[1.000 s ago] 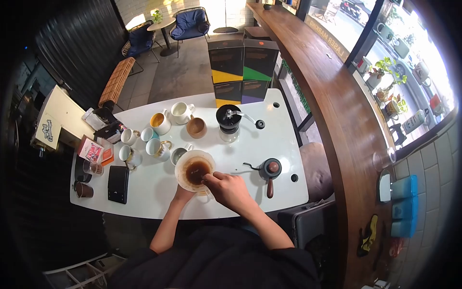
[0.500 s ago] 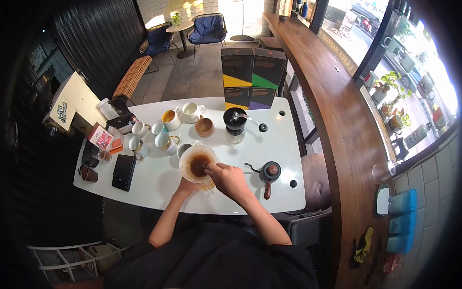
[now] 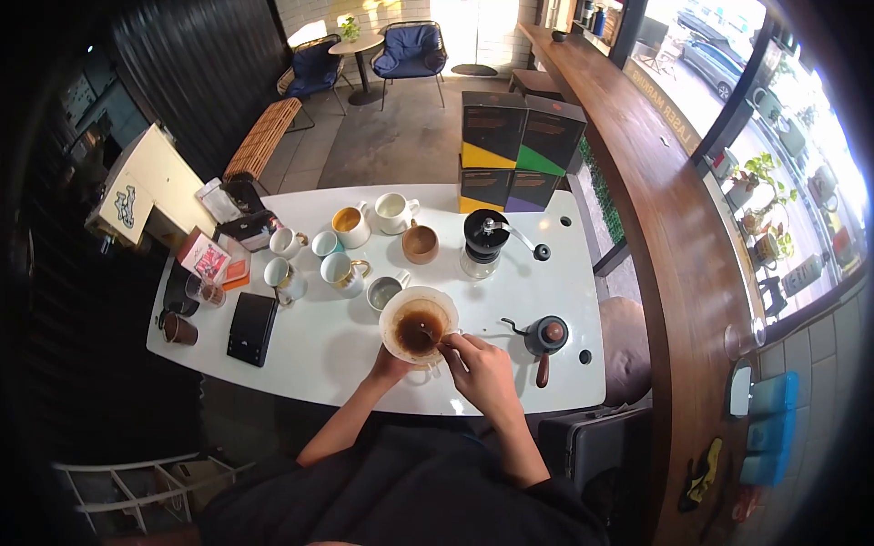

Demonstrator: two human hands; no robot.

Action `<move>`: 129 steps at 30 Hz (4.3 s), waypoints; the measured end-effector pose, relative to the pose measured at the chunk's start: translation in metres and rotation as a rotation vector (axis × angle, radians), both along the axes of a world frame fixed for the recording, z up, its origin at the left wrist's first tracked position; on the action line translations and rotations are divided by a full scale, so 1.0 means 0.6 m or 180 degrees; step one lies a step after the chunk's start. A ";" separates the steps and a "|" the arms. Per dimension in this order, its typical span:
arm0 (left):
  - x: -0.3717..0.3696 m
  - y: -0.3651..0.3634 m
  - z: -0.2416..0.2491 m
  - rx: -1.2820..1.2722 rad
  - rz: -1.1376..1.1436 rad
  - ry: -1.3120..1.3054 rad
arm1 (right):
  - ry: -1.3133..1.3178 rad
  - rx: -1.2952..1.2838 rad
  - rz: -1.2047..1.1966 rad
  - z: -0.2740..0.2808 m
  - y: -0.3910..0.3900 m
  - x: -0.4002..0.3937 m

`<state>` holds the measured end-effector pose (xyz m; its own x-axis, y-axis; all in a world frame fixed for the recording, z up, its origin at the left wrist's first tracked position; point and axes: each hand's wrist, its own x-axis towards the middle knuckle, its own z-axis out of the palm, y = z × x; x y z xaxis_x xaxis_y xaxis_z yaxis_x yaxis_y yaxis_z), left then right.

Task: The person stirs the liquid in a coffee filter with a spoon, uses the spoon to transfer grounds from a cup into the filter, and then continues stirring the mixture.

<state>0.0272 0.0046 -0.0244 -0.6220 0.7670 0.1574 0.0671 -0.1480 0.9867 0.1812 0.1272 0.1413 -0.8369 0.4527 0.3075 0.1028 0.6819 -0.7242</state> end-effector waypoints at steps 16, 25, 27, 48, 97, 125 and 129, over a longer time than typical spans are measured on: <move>0.006 0.008 0.046 -0.0292 0.0098 0.0193 | -0.0034 0.0351 0.0656 -0.010 0.058 -0.029; 0.009 0.007 0.055 -0.0326 0.0180 0.0315 | -0.0060 0.0223 0.0709 -0.009 0.062 -0.029; 0.004 0.002 0.040 -0.0396 0.0106 0.0263 | 0.0020 0.0171 0.0676 -0.011 0.061 -0.031; 0.001 0.005 0.023 0.0050 -0.0133 -0.0169 | -0.0157 0.0277 0.0483 -0.011 0.048 -0.040; 0.002 0.003 0.007 0.0127 -0.0122 -0.0335 | -0.0185 0.0414 0.0801 -0.011 0.069 -0.058; -0.008 0.002 0.052 -0.0642 -0.0032 0.0374 | -0.0500 0.0777 0.0824 -0.005 0.083 -0.066; -0.013 0.003 0.059 -0.0572 -0.0226 0.0307 | -0.0237 0.0733 0.0973 -0.011 0.089 -0.068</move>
<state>0.0195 0.0064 0.0111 -0.5540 0.8295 0.0702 0.1581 0.0221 0.9872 0.1405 0.1806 0.1345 -0.9464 0.1051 0.3054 -0.0839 0.8331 -0.5468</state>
